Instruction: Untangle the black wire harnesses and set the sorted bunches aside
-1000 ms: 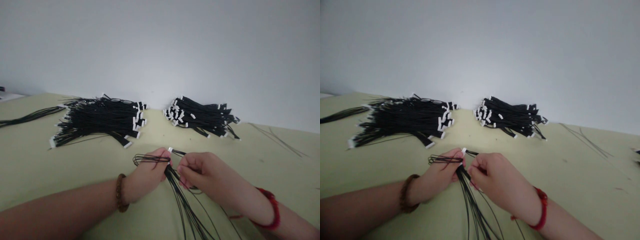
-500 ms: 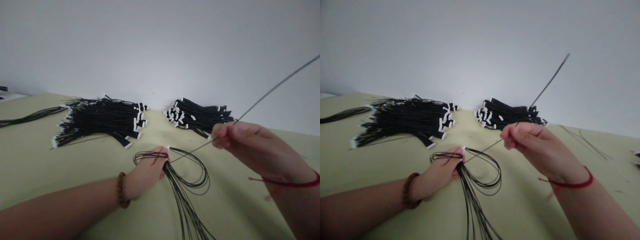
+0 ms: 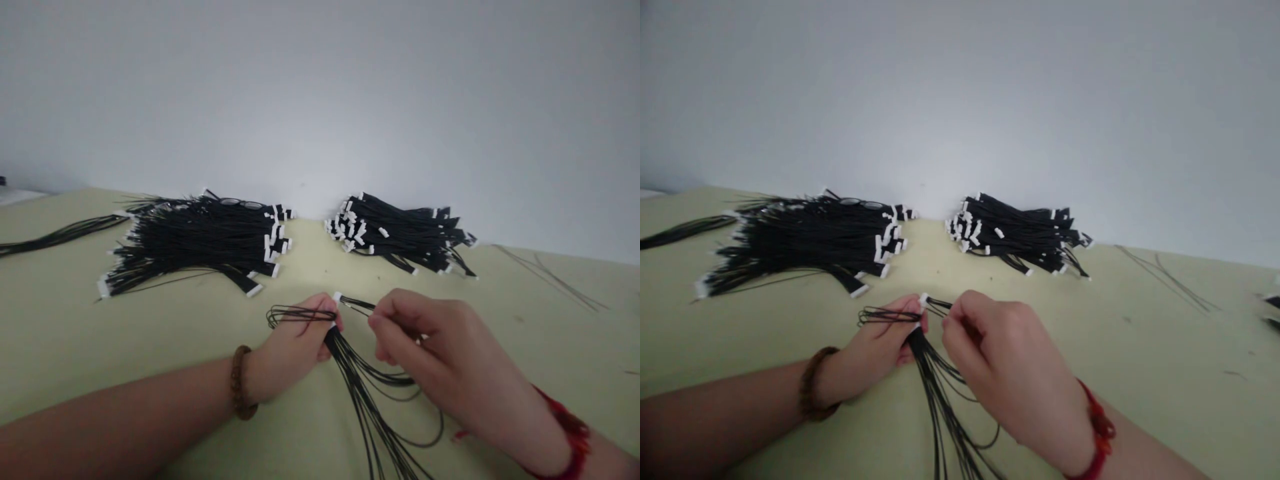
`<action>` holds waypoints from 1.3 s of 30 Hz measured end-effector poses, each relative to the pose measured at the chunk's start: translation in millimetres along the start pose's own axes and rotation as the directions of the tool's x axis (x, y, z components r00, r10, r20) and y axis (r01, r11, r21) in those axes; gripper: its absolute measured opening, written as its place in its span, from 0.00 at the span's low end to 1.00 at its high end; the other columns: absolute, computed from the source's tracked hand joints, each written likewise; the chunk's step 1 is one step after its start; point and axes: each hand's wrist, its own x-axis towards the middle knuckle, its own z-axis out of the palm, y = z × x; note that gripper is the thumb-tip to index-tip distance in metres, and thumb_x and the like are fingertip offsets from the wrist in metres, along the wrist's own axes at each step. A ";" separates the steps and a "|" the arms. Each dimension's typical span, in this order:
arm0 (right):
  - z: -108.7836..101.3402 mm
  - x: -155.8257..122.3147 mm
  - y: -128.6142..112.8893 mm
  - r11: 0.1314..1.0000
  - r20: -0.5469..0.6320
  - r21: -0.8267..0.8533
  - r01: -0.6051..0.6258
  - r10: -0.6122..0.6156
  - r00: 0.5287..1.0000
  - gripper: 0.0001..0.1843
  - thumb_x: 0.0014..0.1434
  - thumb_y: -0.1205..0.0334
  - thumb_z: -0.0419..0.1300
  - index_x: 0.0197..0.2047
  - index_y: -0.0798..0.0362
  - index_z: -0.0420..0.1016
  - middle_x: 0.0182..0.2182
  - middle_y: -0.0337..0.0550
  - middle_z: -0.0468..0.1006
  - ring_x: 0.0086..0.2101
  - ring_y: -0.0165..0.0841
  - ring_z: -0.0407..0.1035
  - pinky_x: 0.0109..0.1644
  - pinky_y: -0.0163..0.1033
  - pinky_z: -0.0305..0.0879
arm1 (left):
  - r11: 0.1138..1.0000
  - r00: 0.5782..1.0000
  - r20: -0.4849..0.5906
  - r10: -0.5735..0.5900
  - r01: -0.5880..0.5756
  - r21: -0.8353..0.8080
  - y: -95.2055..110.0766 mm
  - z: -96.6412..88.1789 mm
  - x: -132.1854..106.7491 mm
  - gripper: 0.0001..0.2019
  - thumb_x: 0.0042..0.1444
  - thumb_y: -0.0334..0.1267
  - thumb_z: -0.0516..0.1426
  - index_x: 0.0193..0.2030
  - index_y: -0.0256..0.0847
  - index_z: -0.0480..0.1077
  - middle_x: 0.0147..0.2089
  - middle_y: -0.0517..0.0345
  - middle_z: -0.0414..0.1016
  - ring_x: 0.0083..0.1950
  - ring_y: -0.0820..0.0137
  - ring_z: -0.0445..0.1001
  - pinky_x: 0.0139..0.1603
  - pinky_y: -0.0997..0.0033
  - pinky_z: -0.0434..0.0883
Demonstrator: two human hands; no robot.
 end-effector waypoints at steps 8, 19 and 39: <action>6.9 -1.1 4.9 0.953 -0.069 -0.298 0.054 -0.078 0.995 0.13 0.55 0.60 0.51 0.21 0.53 0.59 0.13 0.32 0.59 0.17 0.24 0.52 0.21 0.32 0.44 | 0.999 0.996 0.083 0.036 -0.036 -0.001 6.7 2.5 -8.0 0.15 0.58 0.46 0.46 0.27 0.37 0.59 0.18 0.68 0.51 0.17 0.83 0.49 0.15 0.84 0.51; 8.7 -2.0 1.6 0.952 -0.059 -0.300 0.058 -0.079 0.995 0.14 0.55 0.60 0.51 0.20 0.54 0.59 0.13 0.33 0.58 0.16 0.24 0.52 0.21 0.32 0.42 | 0.994 0.997 0.058 0.046 -0.051 0.097 5.0 0.1 -7.8 0.16 0.58 0.48 0.46 0.27 0.38 0.59 0.20 0.67 0.52 0.19 0.81 0.51 0.18 0.82 0.53; 10.4 -4.6 1.7 0.937 -0.088 -0.342 0.069 -0.105 0.991 0.13 0.56 0.60 0.51 0.22 0.54 0.61 0.13 0.34 0.61 0.15 0.24 0.53 0.21 0.32 0.43 | 0.839 0.972 0.067 0.224 -0.227 0.494 9.8 -3.4 -8.5 0.16 0.60 0.44 0.43 0.26 0.37 0.59 0.21 0.65 0.55 0.23 0.78 0.55 0.24 0.77 0.55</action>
